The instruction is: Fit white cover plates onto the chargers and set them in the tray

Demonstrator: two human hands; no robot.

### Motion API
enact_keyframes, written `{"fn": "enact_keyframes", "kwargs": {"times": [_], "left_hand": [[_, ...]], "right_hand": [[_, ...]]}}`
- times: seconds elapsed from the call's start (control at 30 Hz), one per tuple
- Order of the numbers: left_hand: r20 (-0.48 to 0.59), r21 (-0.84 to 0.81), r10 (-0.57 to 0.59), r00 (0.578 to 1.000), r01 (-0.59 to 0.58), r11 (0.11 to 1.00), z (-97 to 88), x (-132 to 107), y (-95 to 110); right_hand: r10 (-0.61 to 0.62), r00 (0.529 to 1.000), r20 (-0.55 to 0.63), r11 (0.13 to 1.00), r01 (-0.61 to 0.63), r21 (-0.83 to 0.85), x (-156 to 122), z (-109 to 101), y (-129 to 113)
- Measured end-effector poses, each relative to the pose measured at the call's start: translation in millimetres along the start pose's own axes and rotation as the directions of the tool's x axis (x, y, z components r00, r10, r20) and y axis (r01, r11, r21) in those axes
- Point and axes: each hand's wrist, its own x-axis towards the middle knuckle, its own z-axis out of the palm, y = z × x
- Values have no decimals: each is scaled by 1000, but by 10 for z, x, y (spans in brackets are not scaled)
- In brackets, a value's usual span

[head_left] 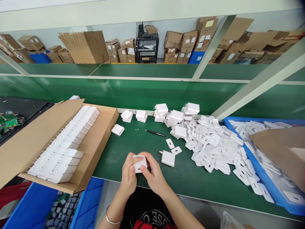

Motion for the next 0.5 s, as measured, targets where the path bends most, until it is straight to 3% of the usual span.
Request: {"fn": "enact_keyframes", "kwargs": {"times": [0.1,0.17,0.27,0.37,0.43,0.5], "left_hand": [[-20,1,0,1000,0,1000,-59,-13,31],[-104,-190,-141,985,120,975,-80,-5,87],[-140,-459,-403,905,301,836,-103,22,208],[35,-491,-524,851,471,733,-156,28,345],[187,-503,-526,830,541,674,-210,20,435],[262,-491,-488,832,551,675,-282,23,527]], "right_hand": [[-23,997,76,999,26,-35,-14,-25,-35],[-42,993,112,999,44,-13,-28,-18,-38],[-83,990,114,996,86,-20,-46,16,-40],[-134,986,103,986,143,-85,-41,26,-72],[-154,980,122,980,167,-106,-30,11,-118],[-155,977,149,977,174,-126,-29,-6,-182]]}}
